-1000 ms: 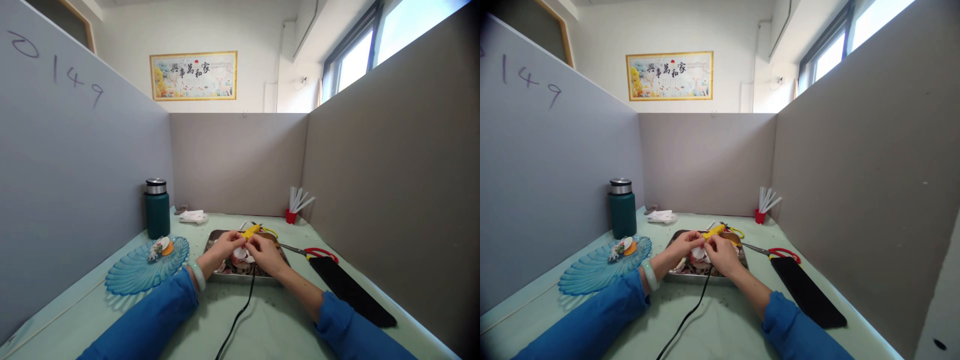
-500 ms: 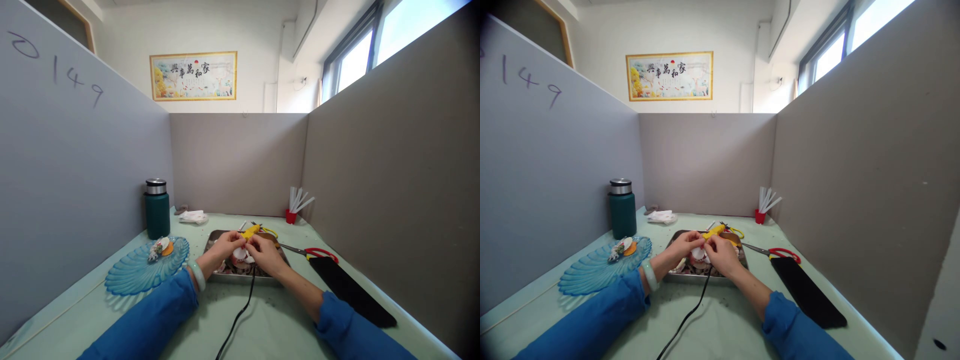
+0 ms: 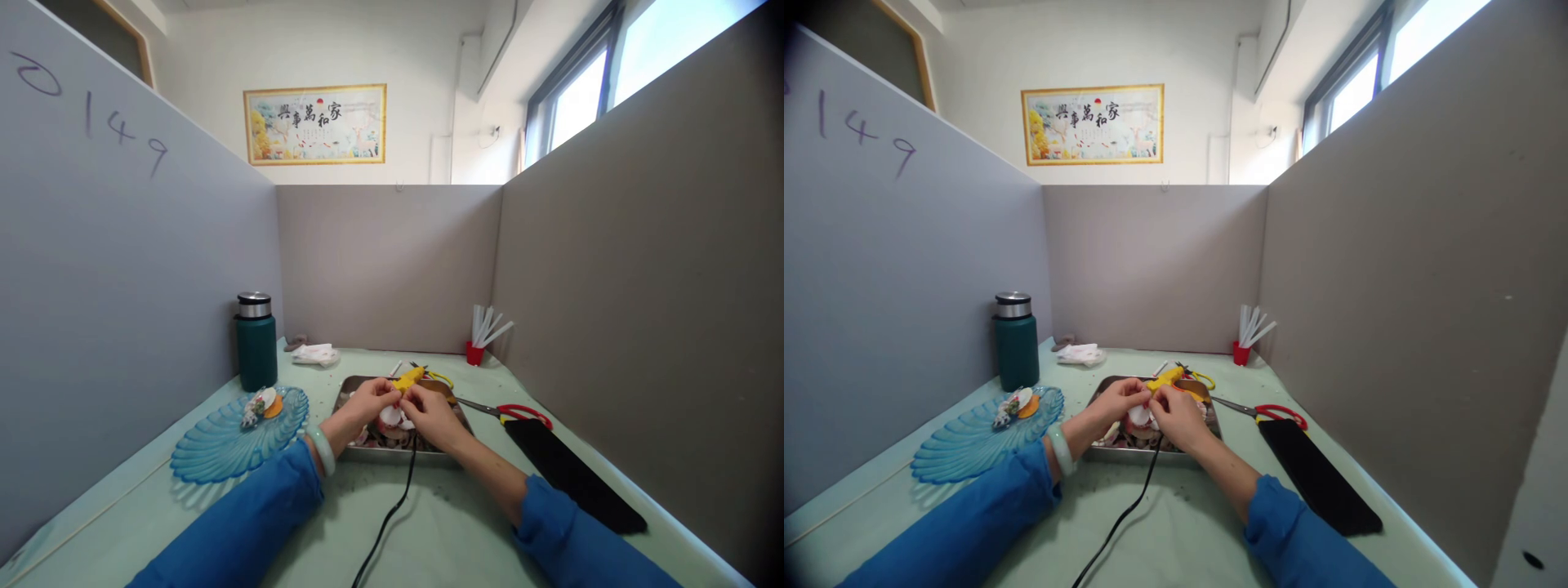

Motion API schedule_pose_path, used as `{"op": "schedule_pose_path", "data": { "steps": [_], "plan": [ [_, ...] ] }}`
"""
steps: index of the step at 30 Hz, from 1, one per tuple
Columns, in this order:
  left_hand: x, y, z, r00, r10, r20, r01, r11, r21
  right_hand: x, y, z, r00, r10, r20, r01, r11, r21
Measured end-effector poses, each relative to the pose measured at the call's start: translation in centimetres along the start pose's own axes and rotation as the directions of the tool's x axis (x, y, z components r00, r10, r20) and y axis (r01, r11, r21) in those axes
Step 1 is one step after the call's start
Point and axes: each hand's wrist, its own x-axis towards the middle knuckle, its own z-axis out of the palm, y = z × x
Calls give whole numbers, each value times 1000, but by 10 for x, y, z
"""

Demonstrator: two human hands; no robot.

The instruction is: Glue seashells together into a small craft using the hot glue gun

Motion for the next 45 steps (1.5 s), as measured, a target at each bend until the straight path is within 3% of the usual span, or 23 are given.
{"op": "schedule_pose_path", "data": {
  "steps": [31,45],
  "plan": [
    [1,-3,-1,1000,-13,1,13,1000,-11,0,0,1,999,-22,32,23,999,-49],
    [-5,9,2,998,-19,-55,17,1000,-26,-2,-2,0,999,-24,32,25,999,-27]
  ]
}}
